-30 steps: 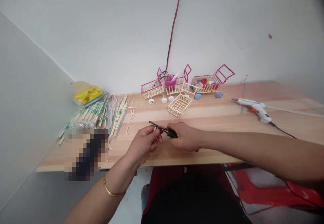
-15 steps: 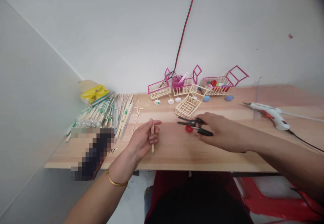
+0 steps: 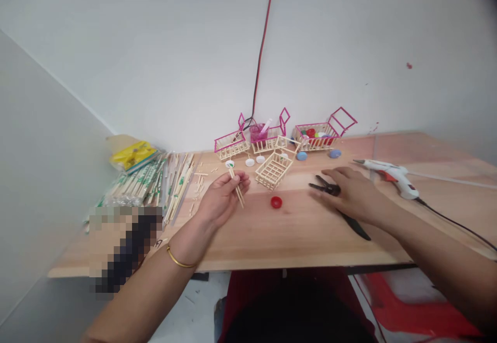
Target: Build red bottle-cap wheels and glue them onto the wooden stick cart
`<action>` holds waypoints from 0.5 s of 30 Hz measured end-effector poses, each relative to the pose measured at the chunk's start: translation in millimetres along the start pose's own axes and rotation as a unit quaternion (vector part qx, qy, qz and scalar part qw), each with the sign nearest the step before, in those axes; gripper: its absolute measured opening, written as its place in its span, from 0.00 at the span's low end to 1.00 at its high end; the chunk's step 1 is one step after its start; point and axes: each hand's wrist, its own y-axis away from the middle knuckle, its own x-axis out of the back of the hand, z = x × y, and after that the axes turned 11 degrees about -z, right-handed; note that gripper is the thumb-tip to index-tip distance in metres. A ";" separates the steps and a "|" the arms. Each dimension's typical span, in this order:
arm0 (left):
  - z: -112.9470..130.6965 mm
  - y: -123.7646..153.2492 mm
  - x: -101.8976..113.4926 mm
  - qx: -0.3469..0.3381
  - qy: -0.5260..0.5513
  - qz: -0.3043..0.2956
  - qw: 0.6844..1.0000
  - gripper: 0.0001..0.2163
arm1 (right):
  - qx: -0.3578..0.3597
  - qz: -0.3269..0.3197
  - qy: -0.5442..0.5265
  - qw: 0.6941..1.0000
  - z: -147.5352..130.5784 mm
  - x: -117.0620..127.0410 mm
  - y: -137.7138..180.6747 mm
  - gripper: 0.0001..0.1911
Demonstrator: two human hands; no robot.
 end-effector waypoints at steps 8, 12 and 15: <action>6.8 -20.9 -16.4 -0.047 -0.036 0.038 0.998 0.09 | 0.198 -0.003 -0.258 0.946 -83.3 30.4 -22.0 0.11; 8.1 -28.5 -26.3 -0.047 -0.014 -0.004 0.999 0.11 | 0.218 -0.042 -0.352 0.909 -105.0 21.0 -29.2 0.13; 1.3 -32.6 -25.9 -0.026 -0.014 -0.036 0.999 0.11 | 0.214 -0.077 -0.407 0.885 -106.6 10.8 -33.5 0.11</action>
